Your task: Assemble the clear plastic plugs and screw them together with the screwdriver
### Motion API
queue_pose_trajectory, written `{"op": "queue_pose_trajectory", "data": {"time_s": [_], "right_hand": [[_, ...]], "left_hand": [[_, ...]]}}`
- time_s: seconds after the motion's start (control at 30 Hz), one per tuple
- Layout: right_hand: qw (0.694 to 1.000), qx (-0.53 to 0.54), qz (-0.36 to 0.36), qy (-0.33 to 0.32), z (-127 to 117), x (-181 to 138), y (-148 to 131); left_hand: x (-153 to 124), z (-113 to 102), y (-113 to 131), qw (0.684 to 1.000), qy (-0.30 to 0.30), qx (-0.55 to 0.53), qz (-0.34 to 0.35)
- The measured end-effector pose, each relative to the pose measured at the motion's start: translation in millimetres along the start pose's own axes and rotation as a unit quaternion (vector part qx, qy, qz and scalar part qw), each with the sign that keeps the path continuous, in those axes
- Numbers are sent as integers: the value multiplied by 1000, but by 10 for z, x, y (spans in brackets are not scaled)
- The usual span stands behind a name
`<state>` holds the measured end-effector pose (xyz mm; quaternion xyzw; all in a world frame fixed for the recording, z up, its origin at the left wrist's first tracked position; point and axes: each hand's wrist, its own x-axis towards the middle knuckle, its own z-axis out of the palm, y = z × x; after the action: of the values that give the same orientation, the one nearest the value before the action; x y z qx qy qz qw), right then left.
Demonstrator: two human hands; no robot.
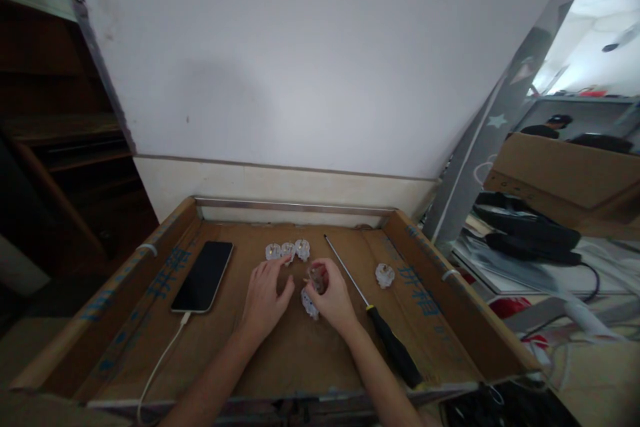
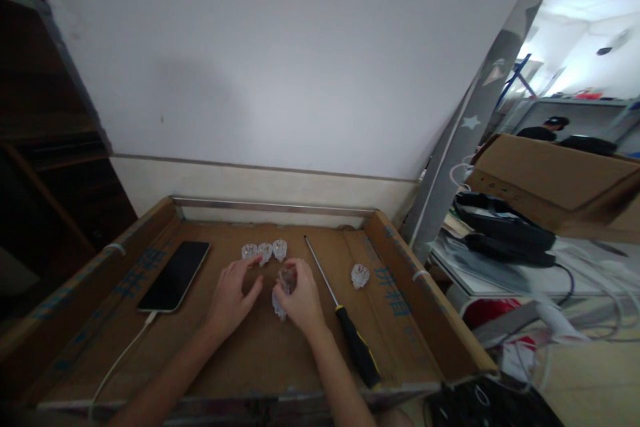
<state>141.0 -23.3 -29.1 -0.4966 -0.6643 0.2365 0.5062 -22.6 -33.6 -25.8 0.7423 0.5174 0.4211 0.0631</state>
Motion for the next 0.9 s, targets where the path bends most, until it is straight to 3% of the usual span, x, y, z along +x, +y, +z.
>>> {"op": "queue_pose_trajectory", "data": {"time_s": [0.3,0.5,0.63,0.9], "right_hand": [[997,22,14,67,18,-24,70],[987,92,46,120,-39,76,263],[991,86,39,95,-54,70,260],[999,43,-2,14,16,-1,62]], "left_hand": [[277,-17,5,985,-131,24,106],[348,29,-170,987,-117,35,103],[320,17,-196,991,-94,47,88],[317,105,-74,987,-119,36,100]]}}
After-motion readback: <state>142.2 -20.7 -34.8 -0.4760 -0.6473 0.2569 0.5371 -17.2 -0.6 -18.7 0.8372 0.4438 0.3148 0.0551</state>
